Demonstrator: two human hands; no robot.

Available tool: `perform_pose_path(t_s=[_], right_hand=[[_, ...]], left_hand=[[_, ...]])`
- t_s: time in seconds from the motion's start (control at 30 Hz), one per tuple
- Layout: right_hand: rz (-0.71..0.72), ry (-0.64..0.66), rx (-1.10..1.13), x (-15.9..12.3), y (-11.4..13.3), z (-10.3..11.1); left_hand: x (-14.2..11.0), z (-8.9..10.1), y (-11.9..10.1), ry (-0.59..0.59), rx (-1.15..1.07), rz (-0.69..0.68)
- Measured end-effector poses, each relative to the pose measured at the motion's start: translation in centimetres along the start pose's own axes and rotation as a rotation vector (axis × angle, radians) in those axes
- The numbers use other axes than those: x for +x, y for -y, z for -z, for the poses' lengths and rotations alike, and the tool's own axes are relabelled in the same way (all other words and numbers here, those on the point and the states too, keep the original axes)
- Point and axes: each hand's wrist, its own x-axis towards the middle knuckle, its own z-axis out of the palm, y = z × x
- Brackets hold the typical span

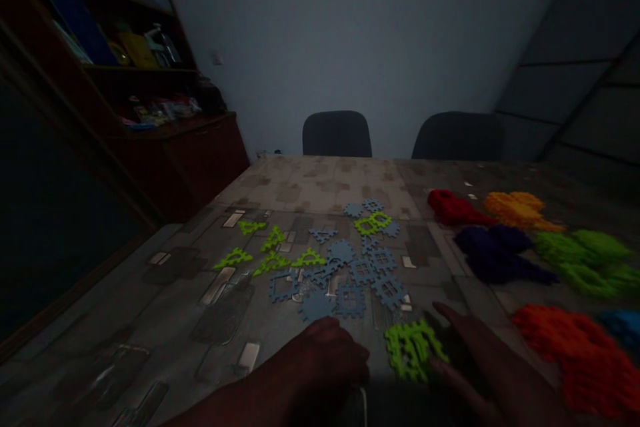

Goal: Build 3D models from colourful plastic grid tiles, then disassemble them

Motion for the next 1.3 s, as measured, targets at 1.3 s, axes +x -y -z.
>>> perform_pose_path(t_s=[1.3], right_hand=[[0.306, 0.177, 0.018, 3.6, 1.4, -0.4]], left_hand=[[0.3, -4.2, -1.5, -0.163, 0.085, 0.106]])
